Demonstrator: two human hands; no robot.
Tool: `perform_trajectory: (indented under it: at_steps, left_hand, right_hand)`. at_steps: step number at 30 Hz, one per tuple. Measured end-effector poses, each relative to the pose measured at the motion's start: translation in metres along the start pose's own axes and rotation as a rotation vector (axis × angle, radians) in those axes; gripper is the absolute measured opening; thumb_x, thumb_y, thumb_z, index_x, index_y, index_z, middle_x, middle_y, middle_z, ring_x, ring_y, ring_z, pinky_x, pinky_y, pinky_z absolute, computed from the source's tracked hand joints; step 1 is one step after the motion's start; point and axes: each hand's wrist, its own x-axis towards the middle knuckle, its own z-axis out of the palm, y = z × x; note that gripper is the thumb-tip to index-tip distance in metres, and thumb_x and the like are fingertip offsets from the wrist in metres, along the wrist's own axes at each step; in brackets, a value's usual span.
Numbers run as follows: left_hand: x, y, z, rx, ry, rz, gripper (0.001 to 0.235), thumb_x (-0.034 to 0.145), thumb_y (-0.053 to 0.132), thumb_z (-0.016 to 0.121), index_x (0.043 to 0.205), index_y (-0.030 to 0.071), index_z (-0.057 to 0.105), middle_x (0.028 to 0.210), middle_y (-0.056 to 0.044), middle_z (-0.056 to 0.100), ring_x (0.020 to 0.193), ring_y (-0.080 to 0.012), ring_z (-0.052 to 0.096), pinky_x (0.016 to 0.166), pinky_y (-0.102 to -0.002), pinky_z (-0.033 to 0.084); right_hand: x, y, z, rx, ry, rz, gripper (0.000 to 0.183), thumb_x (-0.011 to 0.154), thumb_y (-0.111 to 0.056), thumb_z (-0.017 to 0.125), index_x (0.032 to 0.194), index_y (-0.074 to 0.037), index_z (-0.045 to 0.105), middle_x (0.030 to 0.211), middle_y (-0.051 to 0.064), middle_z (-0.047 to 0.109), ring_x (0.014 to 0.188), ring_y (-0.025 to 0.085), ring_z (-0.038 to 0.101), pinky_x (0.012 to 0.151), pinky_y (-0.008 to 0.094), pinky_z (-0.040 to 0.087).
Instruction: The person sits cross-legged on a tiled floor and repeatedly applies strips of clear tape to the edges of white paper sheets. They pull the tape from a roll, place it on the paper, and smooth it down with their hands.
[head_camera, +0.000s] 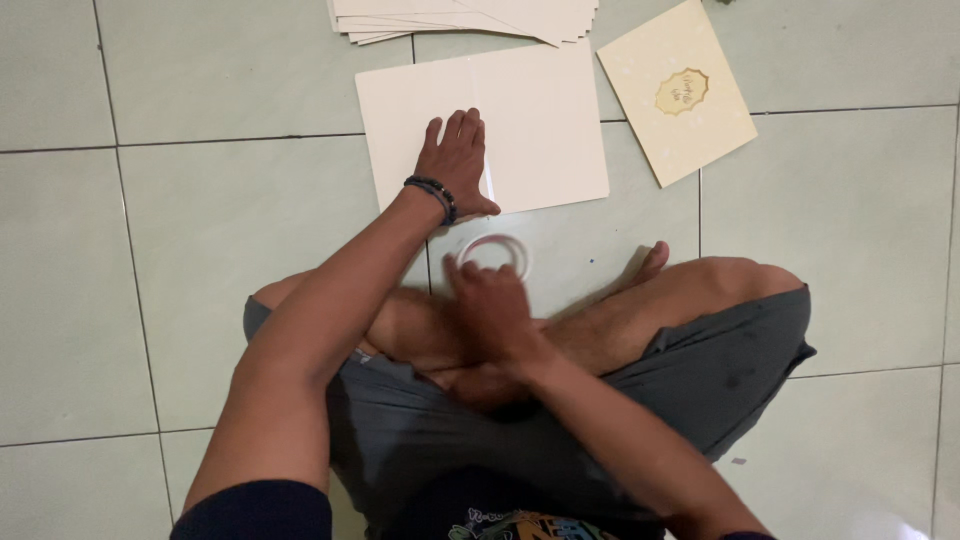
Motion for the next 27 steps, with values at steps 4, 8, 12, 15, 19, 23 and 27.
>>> perform_trajectory:
  at_steps: [4,8,12,15,19,23,27]
  left_hand:
    - [0.001,-0.001,0.013,-0.048,0.023,-0.015,0.128,0.070,0.070,0.081,0.161,-0.002,0.026,0.167,-0.018,0.019,0.157,-0.0337,0.013,0.127,-0.055,0.015]
    - [-0.002,-0.008,0.029,-0.329,0.129,0.050,0.092,0.087,0.038,0.077,0.158,-0.002,0.034,0.167,-0.018,0.022,0.158,-0.0356,0.015,0.129,-0.052,0.019]
    - [-0.009,-0.018,0.058,-0.286,0.195,0.170,0.066,0.091,0.036,0.077,0.147,0.007,0.055,0.161,-0.012,0.037,0.155,-0.0314,0.027,0.122,-0.048,0.033]
    - [-0.026,-0.004,0.045,-0.105,0.220,0.150,0.094,0.074,0.055,0.085,0.148,0.010,0.050,0.159,-0.011,0.036,0.152,-0.0319,0.030,0.116,-0.050,0.039]
    - [-0.010,-0.002,0.068,-0.042,0.219,0.156,0.088,0.075,0.049,0.087,0.145,0.008,0.051,0.156,-0.016,0.040,0.149,-0.0361,0.034,0.105,-0.051,0.049]
    - [-0.016,-0.004,0.062,-0.116,0.133,0.219,0.048,0.095,0.030,0.064,0.138,0.009,0.059,0.145,-0.016,0.052,0.139,-0.0385,0.048,0.100,-0.052,0.053]
    - [-0.030,-0.007,0.024,-0.133,0.168,0.168,0.027,0.096,0.020,0.053,0.117,0.021,0.070,0.108,-0.006,0.072,0.106,-0.0363,0.072,0.084,-0.053,0.059]
  right_hand:
    - [-0.001,0.002,0.007,-0.002,0.005,0.018,0.045,0.091,-0.021,0.063,0.135,-0.012,0.065,0.100,0.011,0.074,0.082,0.032,0.076,0.068,0.043,0.051]
    - [-0.008,0.031,0.009,0.033,-0.126,-0.001,0.041,0.092,-0.018,0.063,0.133,-0.015,0.067,0.098,0.011,0.075,0.078,0.034,0.076,0.067,0.044,0.053]
    - [-0.002,0.025,-0.016,0.082,-0.204,0.000,0.023,0.094,-0.014,0.064,0.114,-0.008,0.073,0.096,0.011,0.076,0.079,0.035,0.077,0.069,0.045,0.057]
    - [0.001,0.023,-0.015,0.093,-0.177,0.018,0.021,0.095,-0.013,0.062,0.113,-0.011,0.071,0.090,0.010,0.074,0.077,0.033,0.076,0.066,0.045,0.058]
    - [0.004,0.024,-0.022,0.192,-0.199,0.044,0.023,0.097,-0.015,0.059,0.117,-0.012,0.070,0.090,0.010,0.073,0.080,0.035,0.076,0.069,0.049,0.059]
    - [0.009,0.025,-0.026,0.295,-0.304,0.104,0.023,0.100,-0.018,0.055,0.118,-0.015,0.069,0.096,0.009,0.072,0.087,0.036,0.076,0.079,0.051,0.060]
    - [0.012,0.018,-0.042,0.295,-0.382,0.115,0.024,0.101,-0.019,0.052,0.119,-0.014,0.067,0.101,0.011,0.072,0.091,0.039,0.074,0.083,0.054,0.059]
